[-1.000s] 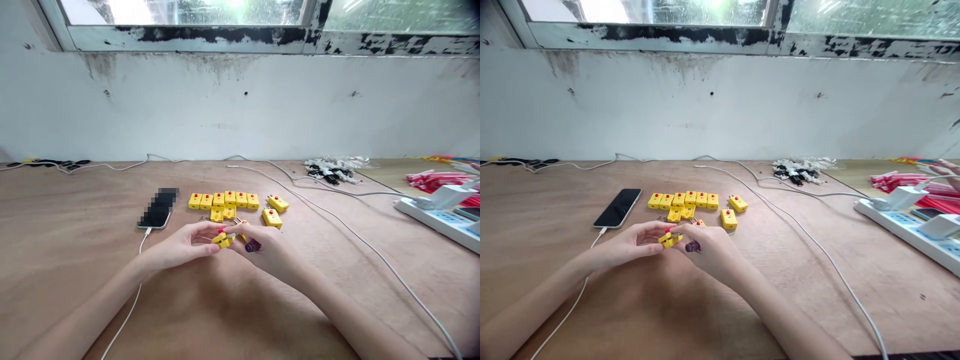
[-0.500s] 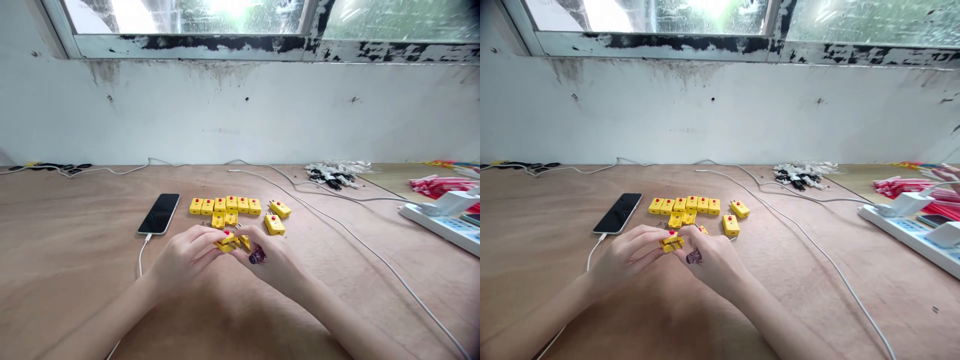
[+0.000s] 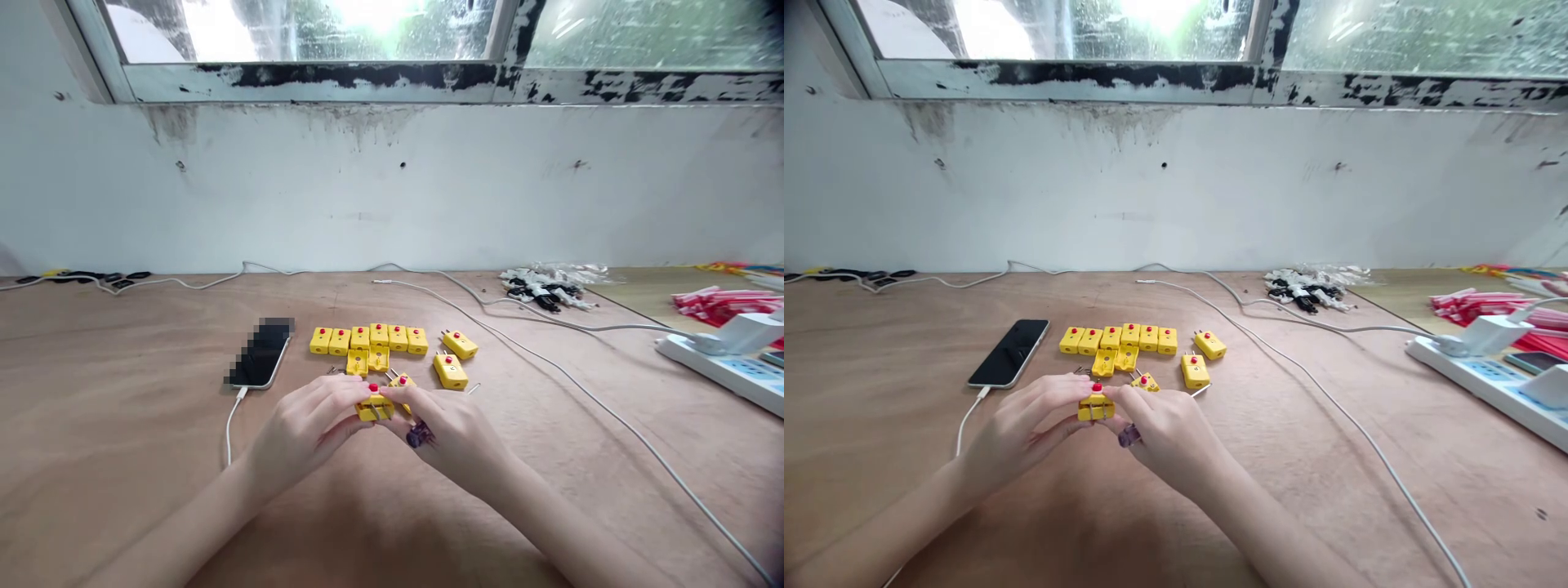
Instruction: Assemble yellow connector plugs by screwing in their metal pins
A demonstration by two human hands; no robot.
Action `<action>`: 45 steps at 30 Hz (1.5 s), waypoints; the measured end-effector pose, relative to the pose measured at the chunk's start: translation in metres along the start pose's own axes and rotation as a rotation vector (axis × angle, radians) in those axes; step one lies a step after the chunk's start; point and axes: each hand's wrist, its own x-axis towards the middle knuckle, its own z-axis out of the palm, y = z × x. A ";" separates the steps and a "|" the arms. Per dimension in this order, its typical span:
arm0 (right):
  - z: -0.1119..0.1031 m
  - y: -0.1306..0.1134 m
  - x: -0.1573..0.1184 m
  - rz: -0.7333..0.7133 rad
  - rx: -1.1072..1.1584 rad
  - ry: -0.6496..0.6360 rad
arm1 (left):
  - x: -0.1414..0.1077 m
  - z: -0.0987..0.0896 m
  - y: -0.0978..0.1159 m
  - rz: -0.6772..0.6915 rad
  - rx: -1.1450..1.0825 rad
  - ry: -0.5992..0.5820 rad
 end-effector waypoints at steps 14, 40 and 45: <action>-0.003 -0.004 0.005 -0.087 -0.052 -0.026 | -0.003 0.003 -0.001 0.005 0.101 -0.081; -0.006 -0.005 0.009 -0.149 -0.132 -0.032 | -0.003 0.003 0.003 0.000 -0.001 0.028; -0.007 -0.006 0.004 -0.155 -0.107 -0.093 | -0.002 0.002 0.006 0.034 0.022 0.043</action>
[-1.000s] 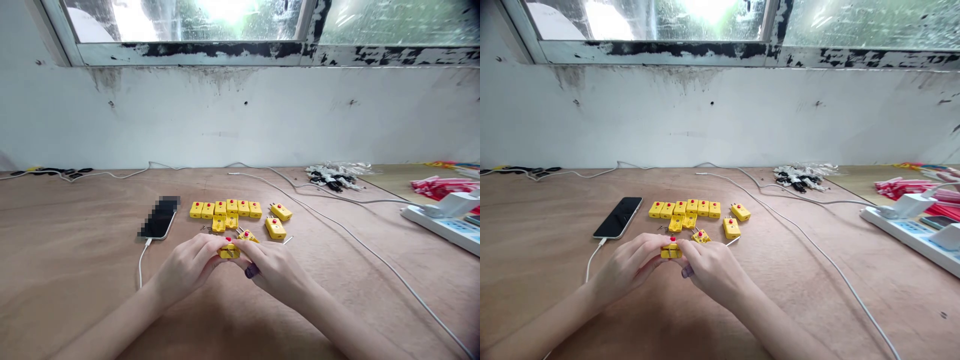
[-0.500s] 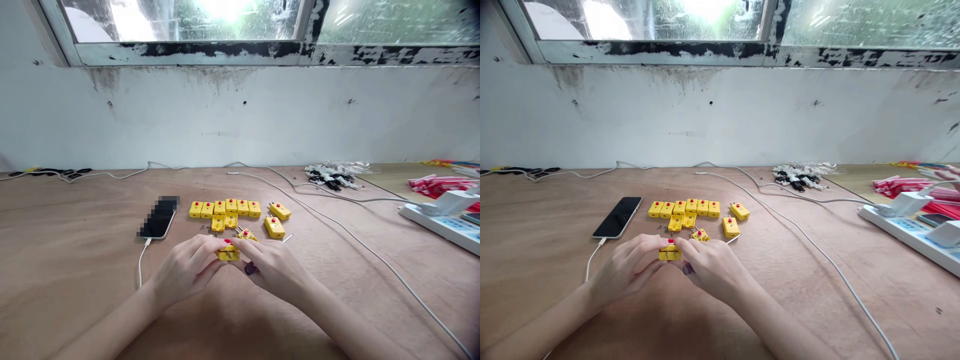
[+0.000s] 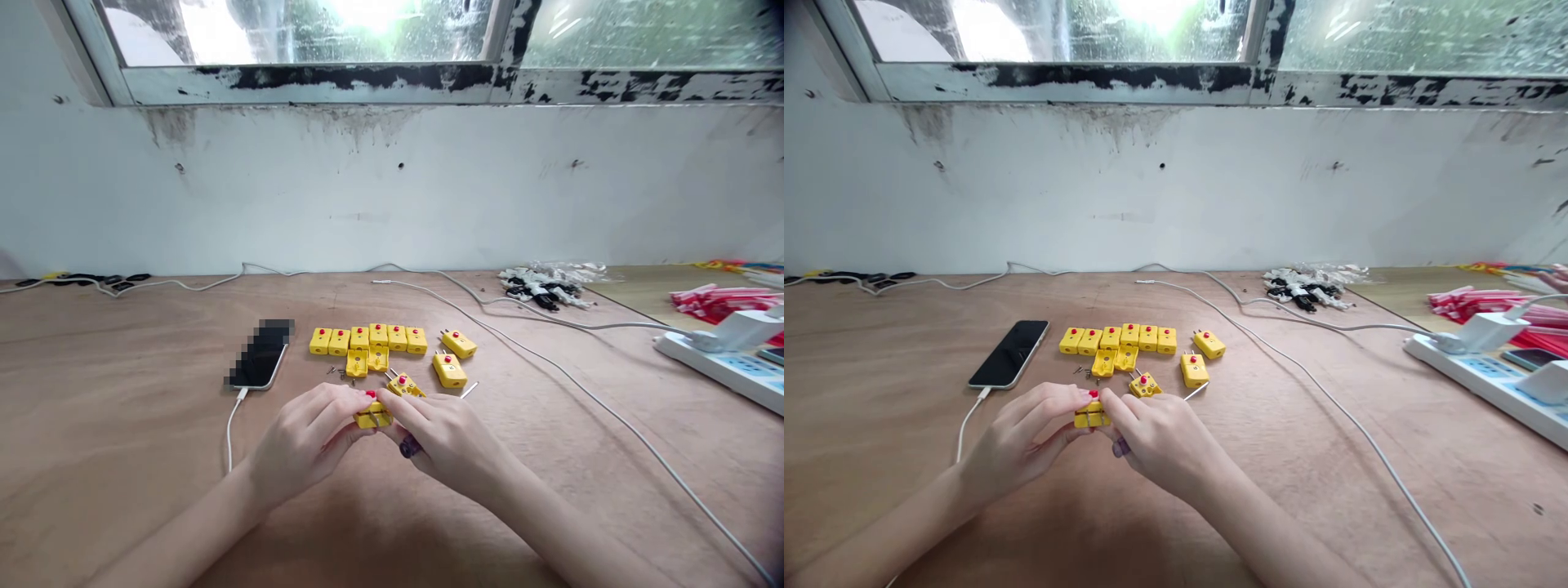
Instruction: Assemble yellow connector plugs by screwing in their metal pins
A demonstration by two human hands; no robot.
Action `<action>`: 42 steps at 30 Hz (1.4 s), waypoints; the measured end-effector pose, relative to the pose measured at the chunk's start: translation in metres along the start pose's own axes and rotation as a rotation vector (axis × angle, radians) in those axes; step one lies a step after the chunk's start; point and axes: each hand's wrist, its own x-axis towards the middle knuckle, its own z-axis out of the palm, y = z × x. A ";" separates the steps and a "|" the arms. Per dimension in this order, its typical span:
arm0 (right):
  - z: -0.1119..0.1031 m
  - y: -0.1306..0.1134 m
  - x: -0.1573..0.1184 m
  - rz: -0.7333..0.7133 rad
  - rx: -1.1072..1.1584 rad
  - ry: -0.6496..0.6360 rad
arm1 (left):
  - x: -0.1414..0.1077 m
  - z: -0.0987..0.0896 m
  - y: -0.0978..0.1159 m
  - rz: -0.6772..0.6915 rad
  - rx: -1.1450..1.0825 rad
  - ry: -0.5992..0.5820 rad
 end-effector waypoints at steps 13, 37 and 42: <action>-0.002 0.020 0.005 0.571 0.258 -0.268 | -0.010 0.020 -0.010 -0.032 0.031 -0.306; 0.006 0.006 0.004 0.490 0.224 -0.455 | -0.003 0.012 -0.012 -0.575 -0.184 -0.468; 0.014 0.003 0.002 0.447 0.139 -0.420 | -0.003 0.010 -0.016 -0.662 -0.265 -0.473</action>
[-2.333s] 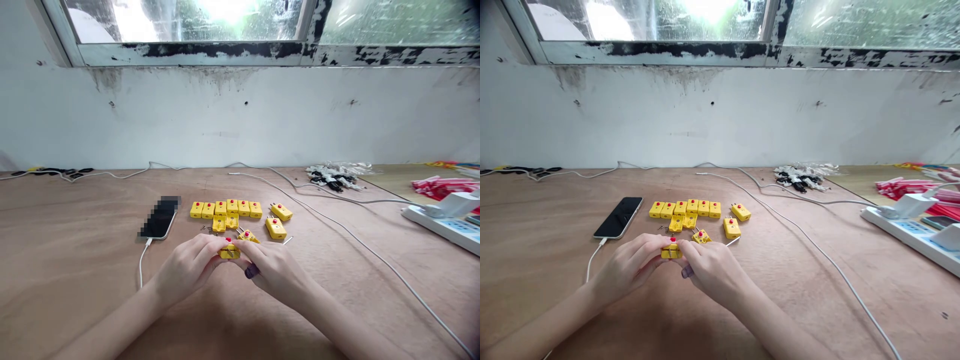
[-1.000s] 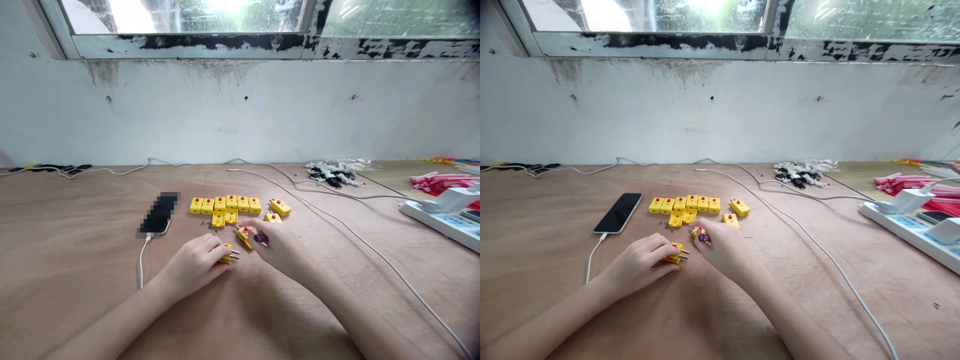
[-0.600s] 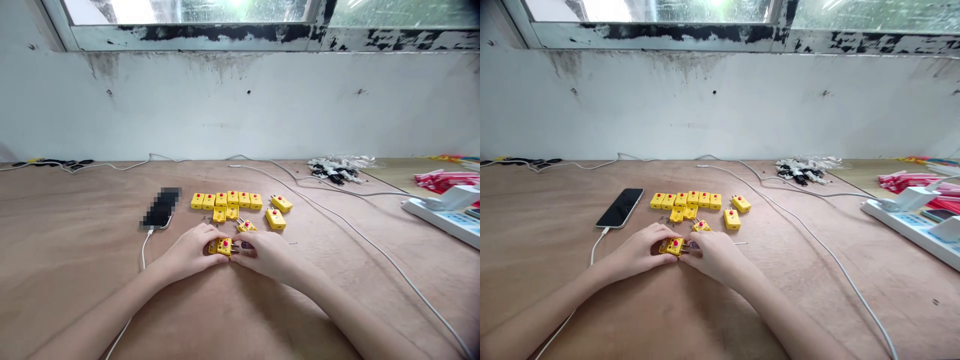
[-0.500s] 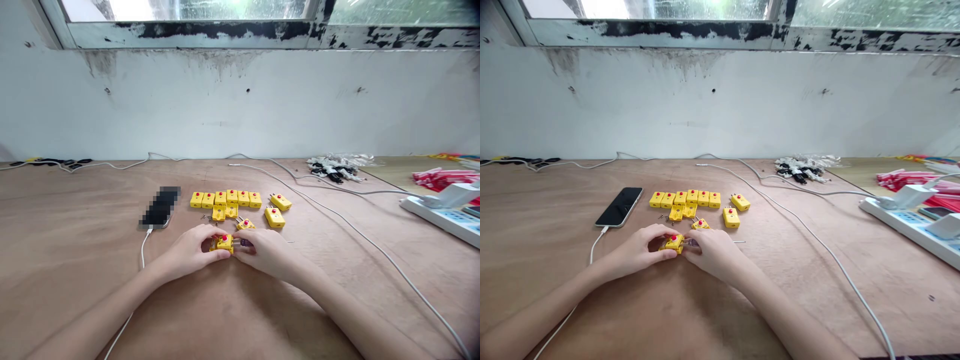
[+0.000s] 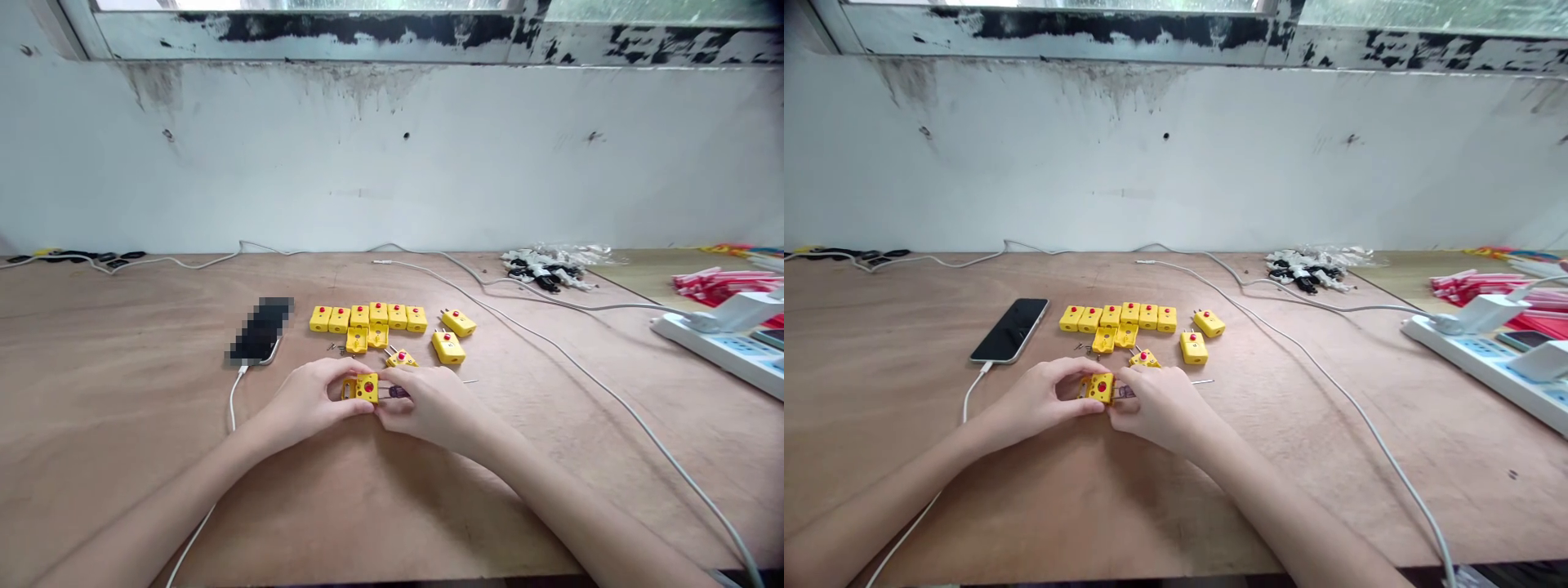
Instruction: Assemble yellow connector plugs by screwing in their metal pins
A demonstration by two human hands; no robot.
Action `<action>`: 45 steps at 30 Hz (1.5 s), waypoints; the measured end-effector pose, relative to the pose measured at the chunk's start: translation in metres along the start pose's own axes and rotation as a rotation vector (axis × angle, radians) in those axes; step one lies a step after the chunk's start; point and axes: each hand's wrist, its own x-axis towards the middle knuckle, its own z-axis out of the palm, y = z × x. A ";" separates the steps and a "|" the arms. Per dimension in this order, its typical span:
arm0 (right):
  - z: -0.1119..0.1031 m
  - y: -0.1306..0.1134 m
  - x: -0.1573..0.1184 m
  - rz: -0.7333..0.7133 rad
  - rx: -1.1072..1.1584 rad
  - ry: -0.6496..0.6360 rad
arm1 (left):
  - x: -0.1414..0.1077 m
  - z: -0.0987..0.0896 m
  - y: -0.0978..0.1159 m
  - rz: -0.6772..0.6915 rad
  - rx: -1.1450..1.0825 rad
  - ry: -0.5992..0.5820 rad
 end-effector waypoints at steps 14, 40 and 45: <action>-0.017 0.020 0.000 0.170 0.211 -0.017 | 0.002 -0.008 -0.016 0.217 0.287 0.161; 0.004 -0.005 0.000 -0.041 0.110 0.049 | 0.000 0.008 -0.004 0.153 0.108 0.033; 0.007 -0.008 0.001 0.005 0.223 0.034 | 0.001 0.007 0.000 0.169 0.160 0.010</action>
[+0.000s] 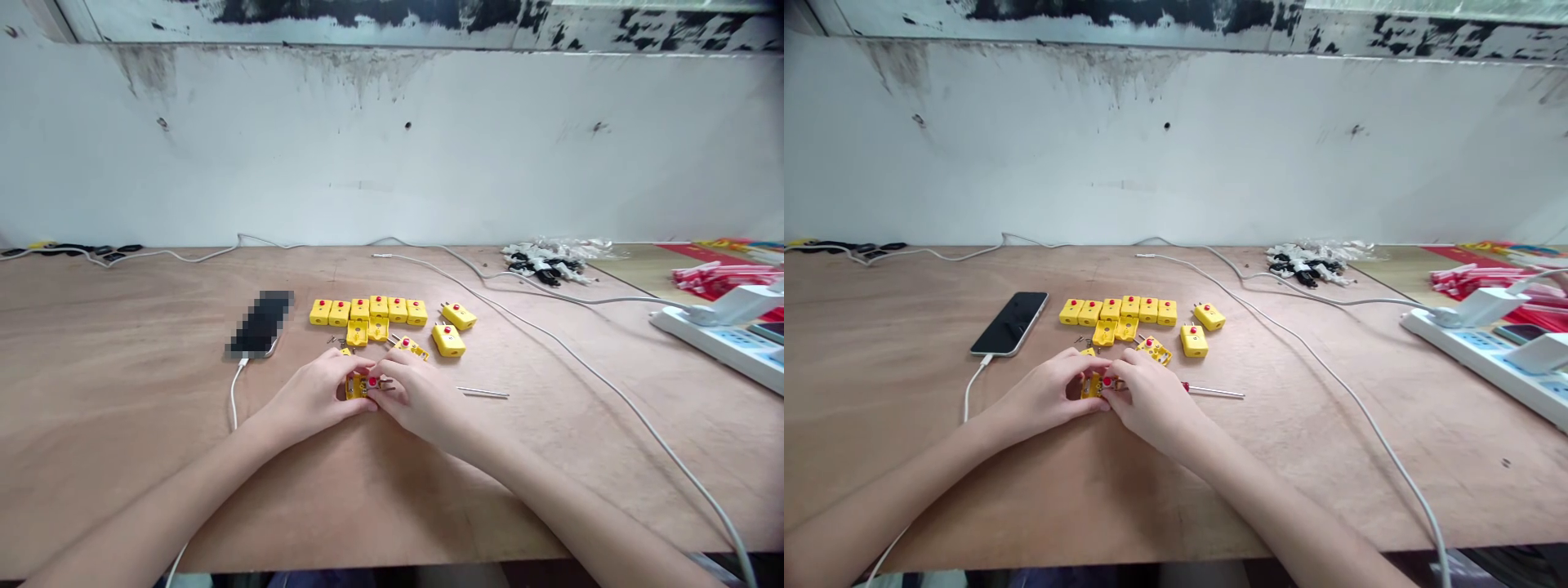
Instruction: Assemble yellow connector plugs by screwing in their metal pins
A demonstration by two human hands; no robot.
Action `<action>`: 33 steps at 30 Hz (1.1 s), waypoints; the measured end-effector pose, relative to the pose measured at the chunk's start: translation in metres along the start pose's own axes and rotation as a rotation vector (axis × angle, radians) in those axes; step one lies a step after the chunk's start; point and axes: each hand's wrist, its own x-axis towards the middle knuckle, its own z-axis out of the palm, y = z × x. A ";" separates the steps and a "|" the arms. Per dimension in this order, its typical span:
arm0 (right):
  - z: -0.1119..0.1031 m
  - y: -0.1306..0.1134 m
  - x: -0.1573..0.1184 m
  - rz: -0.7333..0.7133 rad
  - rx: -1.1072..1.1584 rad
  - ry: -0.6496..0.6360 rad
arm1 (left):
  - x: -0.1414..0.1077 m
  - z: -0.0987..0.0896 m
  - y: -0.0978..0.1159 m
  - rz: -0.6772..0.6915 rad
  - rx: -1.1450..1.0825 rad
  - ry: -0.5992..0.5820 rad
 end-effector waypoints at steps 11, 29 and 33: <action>0.004 0.007 0.005 0.142 0.324 0.015 | -0.001 0.002 -0.002 -0.026 -0.034 -0.023; 0.000 0.006 0.005 0.128 0.203 0.026 | -0.003 -0.008 -0.006 0.127 0.144 0.116; -0.004 0.006 0.006 0.116 0.240 0.013 | -0.004 -0.005 -0.004 0.095 0.024 0.178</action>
